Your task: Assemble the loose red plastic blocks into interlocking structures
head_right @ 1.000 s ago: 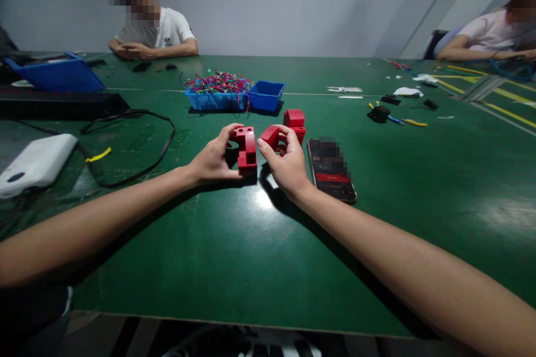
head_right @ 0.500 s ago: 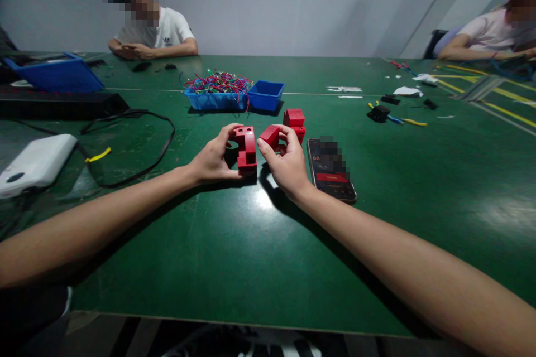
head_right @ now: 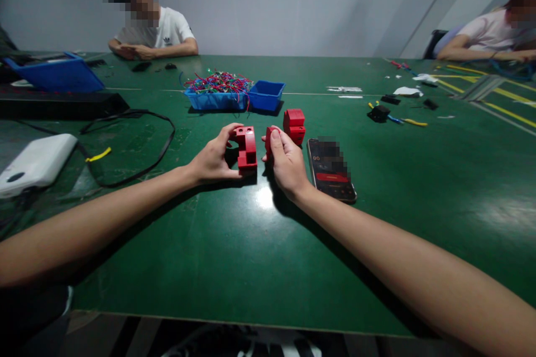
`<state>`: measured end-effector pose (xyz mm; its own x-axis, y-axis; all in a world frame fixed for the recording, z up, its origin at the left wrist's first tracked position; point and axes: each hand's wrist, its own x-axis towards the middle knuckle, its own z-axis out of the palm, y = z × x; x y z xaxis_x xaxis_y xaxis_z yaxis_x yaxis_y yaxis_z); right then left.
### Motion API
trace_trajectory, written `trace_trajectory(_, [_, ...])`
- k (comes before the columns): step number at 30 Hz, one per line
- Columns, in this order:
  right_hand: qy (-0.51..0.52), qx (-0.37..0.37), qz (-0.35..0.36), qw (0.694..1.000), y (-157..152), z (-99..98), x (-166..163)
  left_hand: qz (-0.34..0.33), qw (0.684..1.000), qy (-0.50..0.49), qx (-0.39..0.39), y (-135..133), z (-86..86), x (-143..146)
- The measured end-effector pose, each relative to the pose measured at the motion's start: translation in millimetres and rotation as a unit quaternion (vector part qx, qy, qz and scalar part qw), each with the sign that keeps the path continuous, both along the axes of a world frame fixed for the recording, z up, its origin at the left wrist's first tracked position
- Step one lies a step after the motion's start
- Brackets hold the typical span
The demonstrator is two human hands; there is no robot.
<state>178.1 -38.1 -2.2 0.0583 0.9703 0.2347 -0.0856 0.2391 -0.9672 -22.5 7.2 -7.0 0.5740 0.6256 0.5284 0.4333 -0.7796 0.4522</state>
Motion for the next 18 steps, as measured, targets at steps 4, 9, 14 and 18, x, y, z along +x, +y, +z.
trace_trajectory(4, [0.007,-0.003,-0.001,1.000,0.7,-2.2,0.5,0.001,1.000,0.003,-0.002,0.6,-0.5,-0.2])
trace_trajectory(9, [0.002,0.002,0.002,1.000,0.3,-2.7,0.5,0.005,1.000,0.004,-0.006,0.2,0.0,-0.4])
trace_trajectory(14, [-0.030,0.053,-0.029,0.998,-0.6,-1.9,-1.7,0.003,1.000,0.004,0.000,-0.3,0.0,-0.4])
trace_trajectory(18, [-0.038,0.087,-0.031,0.995,-0.6,-2.2,-2.9,0.003,1.000,-0.001,-0.004,-1.2,0.9,-0.2])
